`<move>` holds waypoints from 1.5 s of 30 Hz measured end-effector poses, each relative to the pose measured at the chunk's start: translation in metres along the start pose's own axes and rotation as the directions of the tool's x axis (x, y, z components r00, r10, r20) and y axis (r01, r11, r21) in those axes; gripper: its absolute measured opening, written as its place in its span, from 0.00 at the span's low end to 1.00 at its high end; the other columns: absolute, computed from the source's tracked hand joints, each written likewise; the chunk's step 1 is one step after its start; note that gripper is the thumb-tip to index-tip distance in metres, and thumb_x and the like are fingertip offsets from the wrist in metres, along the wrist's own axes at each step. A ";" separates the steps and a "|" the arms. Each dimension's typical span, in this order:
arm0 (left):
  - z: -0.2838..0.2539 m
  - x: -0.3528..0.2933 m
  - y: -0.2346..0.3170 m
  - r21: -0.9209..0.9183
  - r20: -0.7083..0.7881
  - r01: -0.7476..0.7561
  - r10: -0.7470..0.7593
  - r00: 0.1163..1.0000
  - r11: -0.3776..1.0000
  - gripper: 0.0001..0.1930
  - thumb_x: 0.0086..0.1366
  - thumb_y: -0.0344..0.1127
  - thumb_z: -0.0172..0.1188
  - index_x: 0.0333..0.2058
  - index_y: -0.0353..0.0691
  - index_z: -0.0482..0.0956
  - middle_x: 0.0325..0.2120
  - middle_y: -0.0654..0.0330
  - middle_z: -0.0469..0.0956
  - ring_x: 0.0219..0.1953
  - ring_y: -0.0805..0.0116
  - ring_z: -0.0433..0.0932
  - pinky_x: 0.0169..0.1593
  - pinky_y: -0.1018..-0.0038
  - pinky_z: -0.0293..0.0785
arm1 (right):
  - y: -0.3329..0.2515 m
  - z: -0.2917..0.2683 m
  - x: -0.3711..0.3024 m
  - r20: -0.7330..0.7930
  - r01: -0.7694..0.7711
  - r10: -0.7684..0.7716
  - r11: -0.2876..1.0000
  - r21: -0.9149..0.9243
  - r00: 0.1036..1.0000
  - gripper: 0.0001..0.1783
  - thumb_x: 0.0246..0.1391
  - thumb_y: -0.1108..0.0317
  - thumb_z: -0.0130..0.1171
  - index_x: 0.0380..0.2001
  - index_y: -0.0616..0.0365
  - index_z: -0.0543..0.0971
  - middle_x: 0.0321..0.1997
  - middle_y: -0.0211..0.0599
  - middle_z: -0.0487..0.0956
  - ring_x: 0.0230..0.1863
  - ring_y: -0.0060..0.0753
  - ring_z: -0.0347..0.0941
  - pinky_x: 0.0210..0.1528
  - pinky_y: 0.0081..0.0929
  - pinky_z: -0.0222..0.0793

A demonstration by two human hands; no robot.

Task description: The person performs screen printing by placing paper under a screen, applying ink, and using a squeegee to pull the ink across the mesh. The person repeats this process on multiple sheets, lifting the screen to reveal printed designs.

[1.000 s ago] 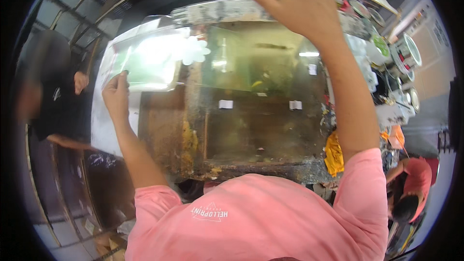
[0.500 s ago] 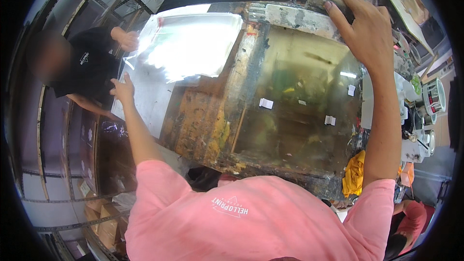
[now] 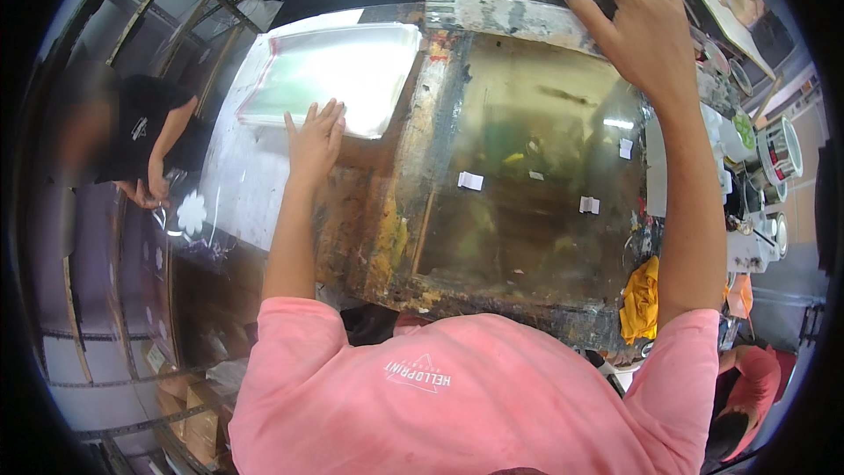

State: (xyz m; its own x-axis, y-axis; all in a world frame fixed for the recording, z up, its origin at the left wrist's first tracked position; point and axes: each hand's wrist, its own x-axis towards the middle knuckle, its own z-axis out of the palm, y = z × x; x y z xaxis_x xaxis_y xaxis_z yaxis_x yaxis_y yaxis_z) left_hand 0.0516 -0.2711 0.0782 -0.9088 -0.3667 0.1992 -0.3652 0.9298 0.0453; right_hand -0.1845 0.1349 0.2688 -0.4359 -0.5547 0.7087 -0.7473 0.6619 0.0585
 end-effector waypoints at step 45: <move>0.086 -0.023 0.344 -0.378 -0.153 -0.700 0.704 0.693 0.607 0.60 0.47 0.86 0.61 0.65 0.38 0.77 0.68 0.48 0.70 0.72 0.42 0.65 0.75 0.26 0.33 | 0.003 -0.015 0.010 0.020 -0.041 0.040 0.999 0.023 0.999 0.32 0.64 0.43 0.49 0.14 0.57 0.74 0.14 0.41 0.72 0.19 0.42 0.68 0.44 0.47 0.69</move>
State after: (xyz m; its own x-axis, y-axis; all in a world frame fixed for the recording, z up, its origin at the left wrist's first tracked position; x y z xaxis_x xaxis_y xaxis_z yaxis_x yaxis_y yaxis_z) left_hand -0.0706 0.0548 0.0053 -0.8563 0.4053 0.3202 0.4905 0.8325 0.2578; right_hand -0.1834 0.1390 0.2862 -0.4756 -0.5377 0.6962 -0.7402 0.6722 0.0135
